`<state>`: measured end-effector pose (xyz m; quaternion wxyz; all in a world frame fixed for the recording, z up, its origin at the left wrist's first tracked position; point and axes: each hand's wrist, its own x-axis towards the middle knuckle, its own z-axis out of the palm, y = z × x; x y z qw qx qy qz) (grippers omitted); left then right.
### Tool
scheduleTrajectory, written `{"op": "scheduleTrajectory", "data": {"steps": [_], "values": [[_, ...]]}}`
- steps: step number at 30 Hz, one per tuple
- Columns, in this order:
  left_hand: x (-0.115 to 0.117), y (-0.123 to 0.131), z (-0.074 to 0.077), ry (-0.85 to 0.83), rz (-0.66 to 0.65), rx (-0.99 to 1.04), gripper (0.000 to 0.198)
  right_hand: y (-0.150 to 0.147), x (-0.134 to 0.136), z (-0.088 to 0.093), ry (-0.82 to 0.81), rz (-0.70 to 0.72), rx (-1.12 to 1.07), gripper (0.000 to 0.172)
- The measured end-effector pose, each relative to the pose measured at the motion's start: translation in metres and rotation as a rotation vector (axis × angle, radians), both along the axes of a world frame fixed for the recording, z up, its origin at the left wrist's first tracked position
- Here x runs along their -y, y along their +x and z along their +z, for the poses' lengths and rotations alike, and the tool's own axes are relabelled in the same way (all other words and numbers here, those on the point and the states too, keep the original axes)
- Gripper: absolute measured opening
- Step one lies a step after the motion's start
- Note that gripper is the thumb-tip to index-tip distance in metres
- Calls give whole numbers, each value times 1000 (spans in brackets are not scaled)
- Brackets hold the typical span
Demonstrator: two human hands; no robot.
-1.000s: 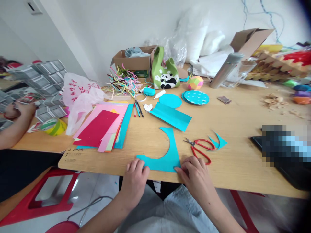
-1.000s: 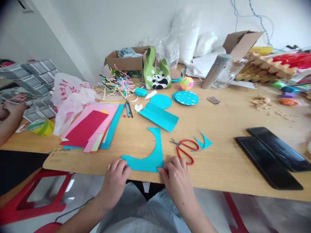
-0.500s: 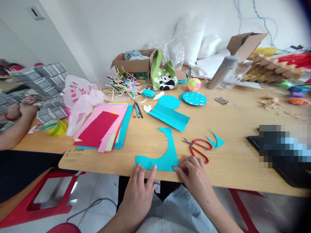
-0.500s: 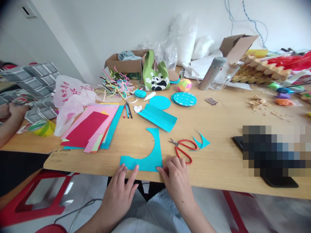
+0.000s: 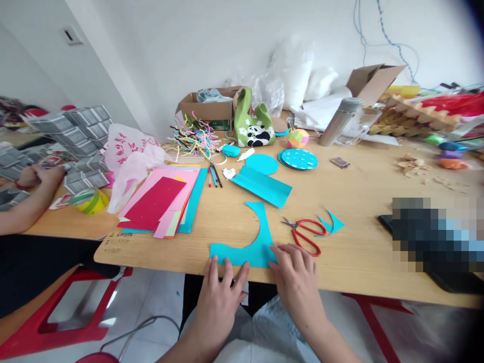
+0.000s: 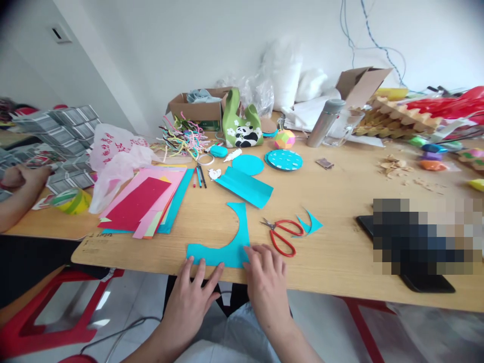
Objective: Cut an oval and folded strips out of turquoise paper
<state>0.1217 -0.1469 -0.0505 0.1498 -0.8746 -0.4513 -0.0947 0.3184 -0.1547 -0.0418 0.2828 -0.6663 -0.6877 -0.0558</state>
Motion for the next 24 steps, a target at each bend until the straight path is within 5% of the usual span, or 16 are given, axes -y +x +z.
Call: {"op": "scheduleTrajectory", "data": {"steps": [4, 8, 16, 24], "values": [[0, -2, -3, 22, -11, 39, 54, -35, 7, -2, 53, 269, 41, 33], [0, -4, -5, 45, -28, 59, 47, -47, 13, -7, -1, 340, 66, 42], [-4, -22, -11, 23, 4, 178, 48, -8, 24, -16, 0, 424, 317, 56], [-13, -54, 1, -19, -35, 152, 41, 16, 25, -9, 34, 442, 358, 58]]}}
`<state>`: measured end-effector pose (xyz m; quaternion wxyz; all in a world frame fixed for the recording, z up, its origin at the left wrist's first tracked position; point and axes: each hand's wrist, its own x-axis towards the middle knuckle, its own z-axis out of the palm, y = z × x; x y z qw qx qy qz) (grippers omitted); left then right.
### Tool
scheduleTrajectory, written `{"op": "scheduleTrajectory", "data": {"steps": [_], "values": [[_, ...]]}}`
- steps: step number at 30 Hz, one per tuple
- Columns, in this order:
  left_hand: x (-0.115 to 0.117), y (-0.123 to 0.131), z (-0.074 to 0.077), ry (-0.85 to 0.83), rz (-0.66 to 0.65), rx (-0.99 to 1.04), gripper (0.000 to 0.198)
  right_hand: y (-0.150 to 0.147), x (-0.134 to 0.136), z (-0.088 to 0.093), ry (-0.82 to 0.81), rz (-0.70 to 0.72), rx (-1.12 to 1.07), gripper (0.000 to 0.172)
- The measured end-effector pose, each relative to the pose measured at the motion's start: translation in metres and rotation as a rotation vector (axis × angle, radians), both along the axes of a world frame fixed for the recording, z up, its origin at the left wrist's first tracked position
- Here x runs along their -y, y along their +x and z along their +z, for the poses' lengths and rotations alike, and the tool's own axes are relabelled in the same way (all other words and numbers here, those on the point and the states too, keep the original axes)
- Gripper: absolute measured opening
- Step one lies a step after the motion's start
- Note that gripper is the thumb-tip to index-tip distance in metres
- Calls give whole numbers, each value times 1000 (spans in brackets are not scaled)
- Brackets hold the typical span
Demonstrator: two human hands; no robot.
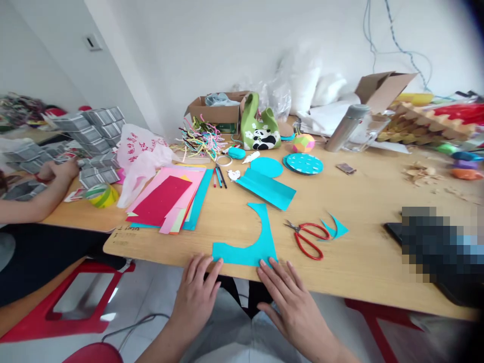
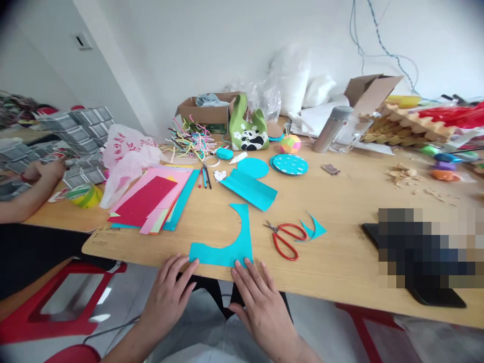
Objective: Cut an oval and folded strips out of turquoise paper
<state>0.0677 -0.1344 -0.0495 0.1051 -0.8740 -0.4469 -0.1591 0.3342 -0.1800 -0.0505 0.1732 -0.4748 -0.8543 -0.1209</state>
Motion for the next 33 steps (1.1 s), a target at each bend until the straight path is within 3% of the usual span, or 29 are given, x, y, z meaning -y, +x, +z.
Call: {"op": "scheduleTrajectory", "data": {"steps": [5, 8, 10, 16, 19, 23, 28, 33], "values": [[-10, 10, -3, 49, -122, 25, 31, -41, -15, 7, -51, 65, -87, 77], [-12, 9, -4, 66, -139, 10, 30, -55, -23, 0, -42, 109, -125, 74], [-11, 5, -4, 74, -132, -11, 31, -46, -21, -5, -32, 106, -121, 66], [-7, -2, -5, 81, -139, -19, 33, 20, -2, -6, -6, 32, -53, 55], [-9, 0, -6, 86, -137, 29, 29, 24, -2, 2, -8, 20, -68, 51], [-10, 2, -1, 69, -147, 153, 21, -9, -13, 18, 34, -53, -210, 47], [-11, 3, 5, -11, -175, 262, 23, -70, -39, 26, -8, 45, -172, 43], [-6, -1, -1, -47, -157, 398, 37, -96, -49, 16, -20, 31, -99, 11]]}}
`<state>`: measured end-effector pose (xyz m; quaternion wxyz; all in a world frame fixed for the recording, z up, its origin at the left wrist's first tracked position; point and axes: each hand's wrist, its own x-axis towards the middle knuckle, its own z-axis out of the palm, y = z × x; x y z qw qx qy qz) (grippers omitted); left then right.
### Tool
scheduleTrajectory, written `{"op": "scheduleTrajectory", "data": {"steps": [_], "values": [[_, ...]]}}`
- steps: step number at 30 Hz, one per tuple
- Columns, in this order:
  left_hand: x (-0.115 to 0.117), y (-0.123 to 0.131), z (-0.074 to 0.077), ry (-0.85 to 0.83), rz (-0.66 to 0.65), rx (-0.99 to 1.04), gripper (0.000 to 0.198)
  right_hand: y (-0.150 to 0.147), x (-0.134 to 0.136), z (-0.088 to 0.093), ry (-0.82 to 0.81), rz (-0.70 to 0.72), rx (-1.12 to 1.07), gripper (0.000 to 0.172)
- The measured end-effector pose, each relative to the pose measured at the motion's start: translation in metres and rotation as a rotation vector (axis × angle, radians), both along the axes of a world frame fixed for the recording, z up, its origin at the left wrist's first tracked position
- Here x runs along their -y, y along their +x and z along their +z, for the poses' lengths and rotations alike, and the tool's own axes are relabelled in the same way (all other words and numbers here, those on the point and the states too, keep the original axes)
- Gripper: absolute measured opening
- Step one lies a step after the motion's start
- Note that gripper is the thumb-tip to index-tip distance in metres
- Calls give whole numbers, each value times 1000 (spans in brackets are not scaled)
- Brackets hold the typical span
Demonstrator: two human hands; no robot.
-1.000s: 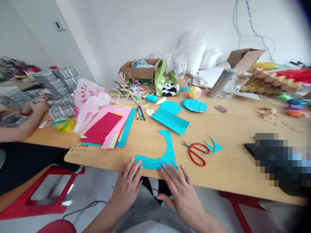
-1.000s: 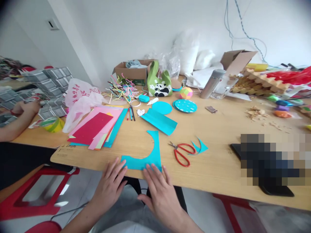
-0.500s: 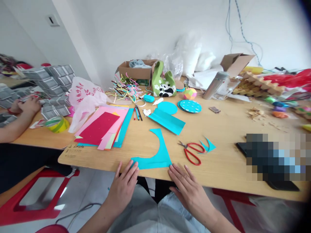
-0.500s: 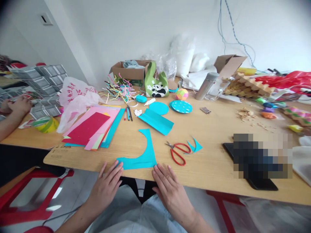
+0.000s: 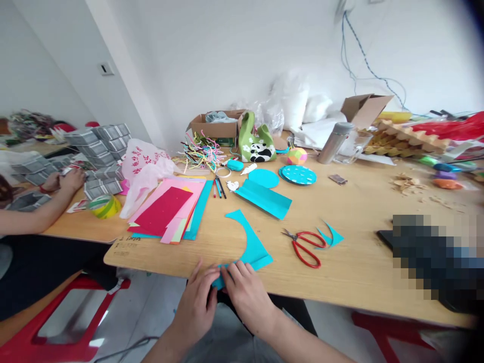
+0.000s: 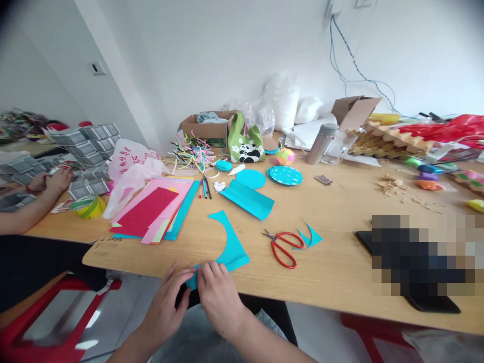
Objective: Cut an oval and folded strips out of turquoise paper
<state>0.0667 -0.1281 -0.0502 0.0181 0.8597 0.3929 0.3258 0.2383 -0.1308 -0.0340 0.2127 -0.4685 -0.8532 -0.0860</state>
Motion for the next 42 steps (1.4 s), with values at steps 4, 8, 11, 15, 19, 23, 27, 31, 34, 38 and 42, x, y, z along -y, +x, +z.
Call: {"op": "scheduleTrajectory", "data": {"steps": [4, 8, 11, 15, 19, 23, 27, 31, 34, 38, 42], "values": [[12, -4, 3, 29, 93, 249, 45, 6, 6, 9, -25, 94, -209, 18], [16, 10, 26, 242, 183, 427, 64, 16, -5, 44, -187, -9, -830, 16], [6, 32, 46, 396, 206, 246, 67, 22, -20, 65, -368, -152, -1361, 18], [-20, 49, 60, 458, 112, 65, 30, 32, -32, 60, -525, -192, -1771, 34], [-40, 47, 53, 441, 16, 92, 27, 57, -24, 28, -399, -244, -1559, 43], [-46, 43, 41, 365, -44, 131, 23, 82, -11, 8, 32, -220, -858, 50], [-69, 43, 58, 384, -63, 98, 20, 91, -28, 33, 157, -70, -429, 17], [-99, 40, 103, 559, -40, 86, 30, 97, -59, 80, 447, -45, -292, 23], [-100, 36, 114, 663, -11, 93, 37, 104, -57, 89, 568, -28, -212, 32], [-72, 29, 69, 559, -90, -16, 32, 111, -23, 51, 360, 21, -95, 33], [-42, 22, 18, 342, -180, -111, 28, 113, 9, 8, 120, 68, -43, 35]]}}
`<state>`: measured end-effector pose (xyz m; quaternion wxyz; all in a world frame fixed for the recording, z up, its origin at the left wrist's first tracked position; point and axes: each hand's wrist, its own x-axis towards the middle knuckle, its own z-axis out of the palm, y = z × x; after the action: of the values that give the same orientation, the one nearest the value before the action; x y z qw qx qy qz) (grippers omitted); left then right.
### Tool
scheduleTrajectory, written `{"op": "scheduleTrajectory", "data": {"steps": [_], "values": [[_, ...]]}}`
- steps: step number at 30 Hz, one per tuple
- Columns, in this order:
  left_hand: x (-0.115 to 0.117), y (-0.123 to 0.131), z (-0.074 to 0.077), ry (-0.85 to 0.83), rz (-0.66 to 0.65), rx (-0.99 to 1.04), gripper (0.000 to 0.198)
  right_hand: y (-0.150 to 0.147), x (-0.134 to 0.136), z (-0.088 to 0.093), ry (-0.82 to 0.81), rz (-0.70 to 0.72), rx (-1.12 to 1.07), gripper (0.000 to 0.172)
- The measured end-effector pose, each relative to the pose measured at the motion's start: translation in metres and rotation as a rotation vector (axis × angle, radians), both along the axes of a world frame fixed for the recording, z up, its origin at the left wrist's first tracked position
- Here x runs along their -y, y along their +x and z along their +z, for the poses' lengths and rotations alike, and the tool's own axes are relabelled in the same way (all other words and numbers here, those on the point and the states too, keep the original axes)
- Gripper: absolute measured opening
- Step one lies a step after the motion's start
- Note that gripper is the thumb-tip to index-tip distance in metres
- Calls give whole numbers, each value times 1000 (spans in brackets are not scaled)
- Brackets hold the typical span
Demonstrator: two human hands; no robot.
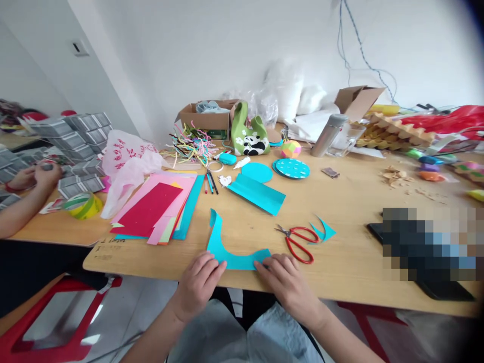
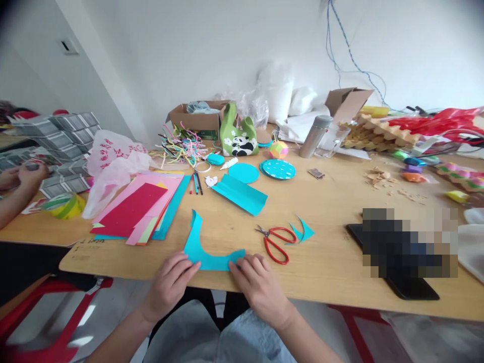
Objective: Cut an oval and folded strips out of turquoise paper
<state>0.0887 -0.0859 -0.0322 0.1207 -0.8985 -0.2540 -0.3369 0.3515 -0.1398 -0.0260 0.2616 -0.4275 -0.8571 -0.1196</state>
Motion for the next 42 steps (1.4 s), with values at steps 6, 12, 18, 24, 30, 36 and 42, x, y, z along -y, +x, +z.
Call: {"op": "scheduleTrajectory", "data": {"steps": [6, 12, 18, 24, 30, 36, 42], "values": [[11, -10, -10, -280, -32, -3, 22, 5, 9, -8, -204, 15, -6, 32], [6, -16, -7, -539, 23, 93, 13, 8, 7, -8, -341, -52, -228, 20], [-1, -16, -1, -708, 173, 166, 16, 7, 1, -2, -520, -225, -381, 21], [-8, -15, -3, -787, 340, 186, 18, 6, -6, -5, -562, -355, -373, 23], [-15, -16, -5, -755, 361, 197, 27, 9, -10, -15, -450, -424, -322, 31], [-23, -19, -6, -717, 403, 136, 29, 10, -13, -19, -382, -464, -298, 38], [-25, -19, -6, -730, 406, 108, 26, 6, -10, -10, -397, -433, -606, 30]]}}
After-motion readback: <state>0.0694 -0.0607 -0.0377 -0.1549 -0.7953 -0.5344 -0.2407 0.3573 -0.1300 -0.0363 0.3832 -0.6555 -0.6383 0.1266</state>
